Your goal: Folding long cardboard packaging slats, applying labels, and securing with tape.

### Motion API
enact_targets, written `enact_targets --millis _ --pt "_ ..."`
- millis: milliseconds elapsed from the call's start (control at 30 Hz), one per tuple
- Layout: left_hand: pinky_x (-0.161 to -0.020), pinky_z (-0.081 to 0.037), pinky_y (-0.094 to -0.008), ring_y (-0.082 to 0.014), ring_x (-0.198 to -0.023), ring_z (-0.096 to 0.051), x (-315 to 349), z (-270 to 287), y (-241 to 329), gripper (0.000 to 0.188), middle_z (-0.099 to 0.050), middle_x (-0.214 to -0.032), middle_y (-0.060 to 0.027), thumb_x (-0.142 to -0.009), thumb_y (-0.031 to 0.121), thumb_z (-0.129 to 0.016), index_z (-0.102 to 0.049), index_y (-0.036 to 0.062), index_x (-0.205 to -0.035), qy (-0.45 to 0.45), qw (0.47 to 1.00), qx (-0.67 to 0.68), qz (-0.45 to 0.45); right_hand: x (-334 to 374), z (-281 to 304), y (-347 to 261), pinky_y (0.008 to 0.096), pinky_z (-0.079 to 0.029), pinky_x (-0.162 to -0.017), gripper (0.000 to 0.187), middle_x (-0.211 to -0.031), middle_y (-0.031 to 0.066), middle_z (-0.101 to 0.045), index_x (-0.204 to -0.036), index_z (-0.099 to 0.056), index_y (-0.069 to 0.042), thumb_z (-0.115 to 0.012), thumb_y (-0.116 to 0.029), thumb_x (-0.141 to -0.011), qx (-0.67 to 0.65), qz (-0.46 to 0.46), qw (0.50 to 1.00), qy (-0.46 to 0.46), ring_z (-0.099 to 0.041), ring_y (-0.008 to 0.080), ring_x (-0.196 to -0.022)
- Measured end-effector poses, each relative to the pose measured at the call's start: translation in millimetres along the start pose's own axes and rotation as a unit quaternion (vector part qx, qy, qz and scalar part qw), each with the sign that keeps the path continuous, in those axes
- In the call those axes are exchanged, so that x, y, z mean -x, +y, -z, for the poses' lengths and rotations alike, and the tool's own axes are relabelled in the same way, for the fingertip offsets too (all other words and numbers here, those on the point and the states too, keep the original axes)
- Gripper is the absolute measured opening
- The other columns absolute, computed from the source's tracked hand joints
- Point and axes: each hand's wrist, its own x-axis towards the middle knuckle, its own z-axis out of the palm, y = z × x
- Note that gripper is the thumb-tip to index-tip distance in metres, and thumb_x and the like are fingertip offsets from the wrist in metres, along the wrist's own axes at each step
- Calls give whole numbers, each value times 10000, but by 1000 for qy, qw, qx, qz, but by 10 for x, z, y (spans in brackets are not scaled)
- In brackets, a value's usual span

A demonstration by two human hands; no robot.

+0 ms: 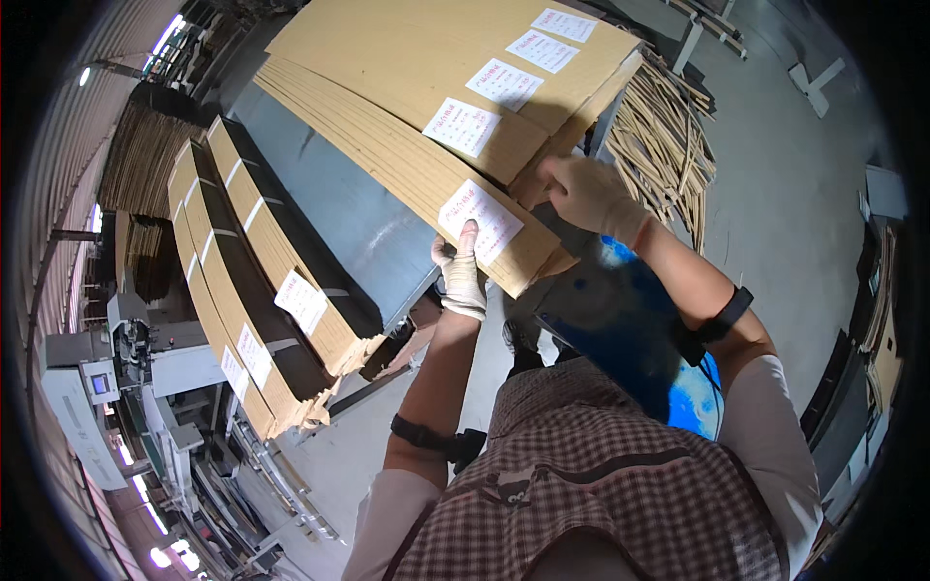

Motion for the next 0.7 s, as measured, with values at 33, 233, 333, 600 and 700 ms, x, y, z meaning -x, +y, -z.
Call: enact_targets --millis 33,233,333,600,700 --pt "-1014 -453 -468 -268 -1196 -513 -7 -41 -64 868 -501 -1270 -128 -750 240 -883 -267 115 -1350 -10 1000 5 0 16 -202 334 463 -530 -845 240 -934 202 -699 -1033 -667 -52 -564 -188 -863 -44 -15 996 -75 -686 351 -903" --pt "-1005 -450 -439 -259 -1179 -516 202 -79 -174 734 -500 -1287 -136 -782 281 -861 -335 100 -1261 7 998 -65 21 -356 -1296 1063 403 -515 -875 326 -1061 185 -702 -1094 -682 -45 -624 -250 -848 -316 182 890 -273 -673 310 -983" --pt "-1029 -427 -434 -253 -1225 -484 748 -8 -293 722 -476 -1325 -135 -782 294 -863 -338 93 -1235 -21 999 -26 37 42 -655 510 389 -514 -875 327 -1095 190 -697 -1113 -689 -55 -649 -221 -834 -221 151 942 -205 -667 308 -1004" --pt "-1050 -390 -391 -262 -1223 -466 966 -117 16 859 -475 -1313 -153 -829 258 -804 -234 64 -1440 -34 995 -93 7 607 469 -44 403 -520 -865 500 -1203 186 -665 -1366 -545 -55 -535 -66 -866 -179 20 983 -43 -689 307 -938" --pt "-976 -433 -323 -166 -1126 -514 1295 -128 202 645 -531 -1165 -96 -801 43 -782 -393 28 -1315 -154 945 -153 -246 782 757 -462 404 -537 -799 533 -1279 203 -623 -1412 -505 -145 -580 -121 -884 -236 138 940 -206 -701 309 -893"
